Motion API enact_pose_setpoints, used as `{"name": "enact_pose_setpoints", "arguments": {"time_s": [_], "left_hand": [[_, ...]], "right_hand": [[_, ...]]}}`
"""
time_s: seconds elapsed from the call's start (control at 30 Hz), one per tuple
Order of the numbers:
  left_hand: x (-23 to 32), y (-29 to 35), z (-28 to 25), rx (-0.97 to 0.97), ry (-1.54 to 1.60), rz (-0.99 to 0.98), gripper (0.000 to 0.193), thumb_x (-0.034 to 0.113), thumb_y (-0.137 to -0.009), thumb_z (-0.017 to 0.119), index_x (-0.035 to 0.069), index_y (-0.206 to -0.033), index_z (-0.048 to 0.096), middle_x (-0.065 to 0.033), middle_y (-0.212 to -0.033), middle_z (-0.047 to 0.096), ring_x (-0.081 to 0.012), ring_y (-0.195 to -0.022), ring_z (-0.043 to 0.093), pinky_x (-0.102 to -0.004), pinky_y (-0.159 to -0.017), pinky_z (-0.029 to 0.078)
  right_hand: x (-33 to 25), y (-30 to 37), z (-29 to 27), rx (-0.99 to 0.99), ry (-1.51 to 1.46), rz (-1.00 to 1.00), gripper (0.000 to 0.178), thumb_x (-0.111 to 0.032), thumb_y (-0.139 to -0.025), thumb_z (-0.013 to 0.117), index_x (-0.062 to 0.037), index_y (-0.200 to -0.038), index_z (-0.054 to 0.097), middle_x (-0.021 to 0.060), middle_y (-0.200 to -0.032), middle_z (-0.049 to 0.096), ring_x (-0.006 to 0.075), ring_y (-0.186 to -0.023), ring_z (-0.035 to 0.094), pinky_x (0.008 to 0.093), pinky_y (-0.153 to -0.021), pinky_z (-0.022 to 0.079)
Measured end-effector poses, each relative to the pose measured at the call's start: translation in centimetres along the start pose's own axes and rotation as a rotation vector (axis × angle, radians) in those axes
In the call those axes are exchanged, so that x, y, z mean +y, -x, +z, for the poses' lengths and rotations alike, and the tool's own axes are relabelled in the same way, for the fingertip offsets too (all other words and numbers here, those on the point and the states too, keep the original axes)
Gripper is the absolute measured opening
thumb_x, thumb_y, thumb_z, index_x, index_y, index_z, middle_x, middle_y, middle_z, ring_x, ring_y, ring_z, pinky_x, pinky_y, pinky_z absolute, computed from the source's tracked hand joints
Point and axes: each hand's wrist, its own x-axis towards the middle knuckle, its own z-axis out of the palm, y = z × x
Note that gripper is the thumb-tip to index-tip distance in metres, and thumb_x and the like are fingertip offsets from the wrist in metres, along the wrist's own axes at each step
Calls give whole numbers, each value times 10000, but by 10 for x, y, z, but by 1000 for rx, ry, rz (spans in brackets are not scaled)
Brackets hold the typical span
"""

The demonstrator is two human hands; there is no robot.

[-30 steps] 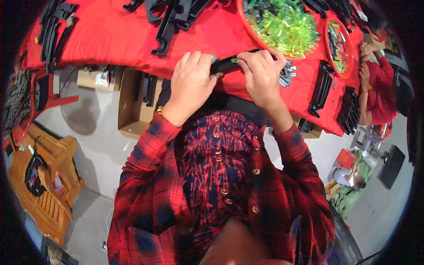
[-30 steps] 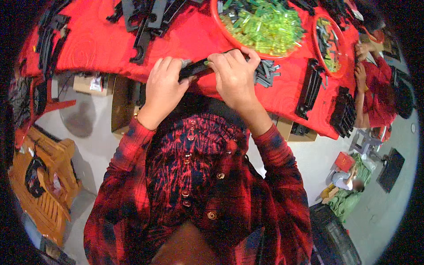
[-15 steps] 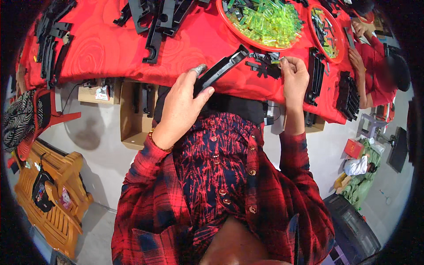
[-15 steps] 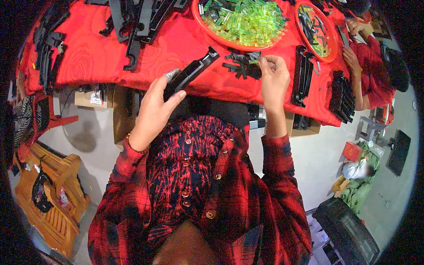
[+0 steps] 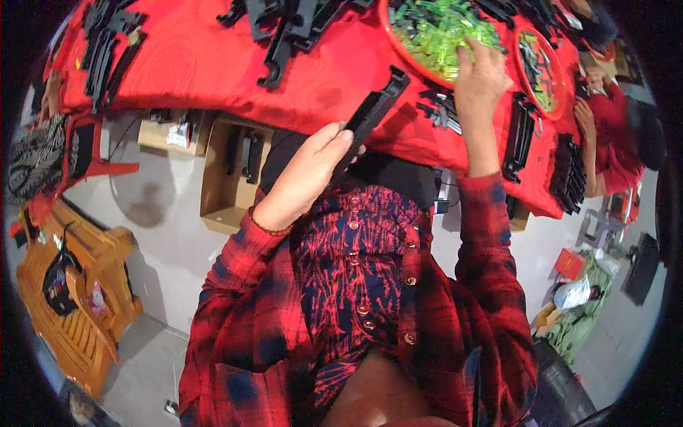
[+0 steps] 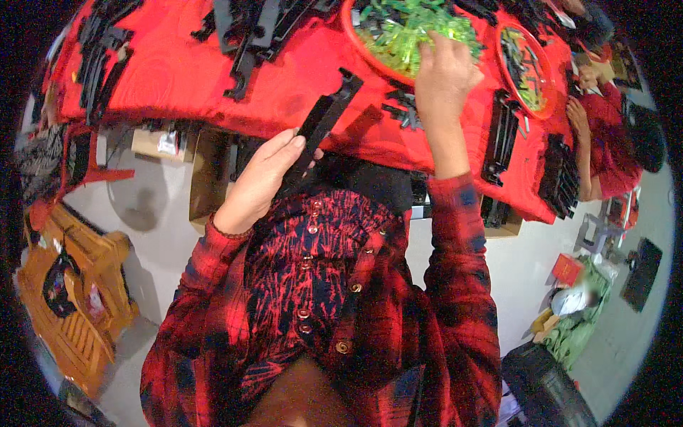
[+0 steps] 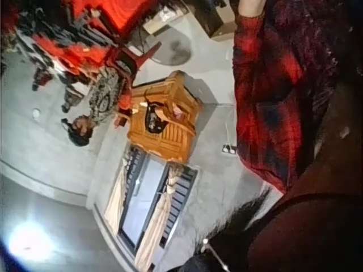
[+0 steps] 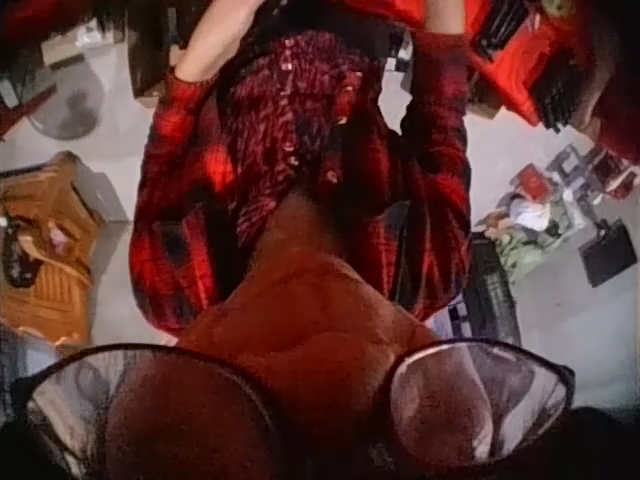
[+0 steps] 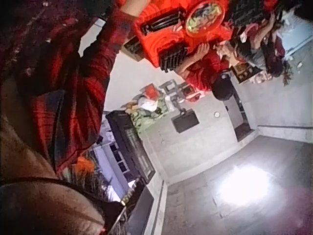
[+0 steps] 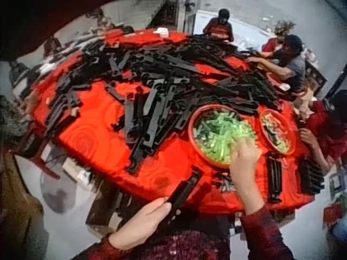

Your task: The person assembles toy components by inserting small plastic pieces into black plastic frames by hand. The person sorts through a pile of black plastic frames on the table and assembles more frames.

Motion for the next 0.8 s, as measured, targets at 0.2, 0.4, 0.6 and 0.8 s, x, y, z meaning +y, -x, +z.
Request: {"name": "enact_pose_setpoints", "arguments": {"time_s": [0.2,0.4,0.6,0.8], "left_hand": [[-11,1,11,37,-31,16,166,136,-1023,508,16,-1105,589,25,-908,565,-64,-829,519,-232,-756,440],[-20,9,22,80,-373,136,156,137,-1011,547,-5,-1072,568,14,-860,532,-70,-796,477,-261,-718,441],[-27,16,30,187,-555,233,274,232,-983,605,-7,-918,487,-194,-738,558,-366,-672,574,-431,-632,448],[-33,18,32,265,-637,370,297,245,-973,626,-8,-918,480,-207,-762,561,-400,-690,564,-456,-631,445]], "right_hand": [[-70,29,-57,-516,-799,470,571,-457,-1031,481,55,-1272,557,209,-1027,676,305,-929,671,365,-840,511],[-89,58,-62,-472,-851,413,374,-299,-1041,521,33,-1205,573,184,-957,672,257,-851,654,360,-797,510],[-98,63,-76,-490,-880,354,338,-270,-1047,504,21,-1201,580,170,-955,662,248,-852,640,357,-778,502],[-98,70,-79,-480,-886,314,348,-275,-1077,451,-13,-1263,582,30,-1034,567,102,-909,504,250,-846,429]]}}
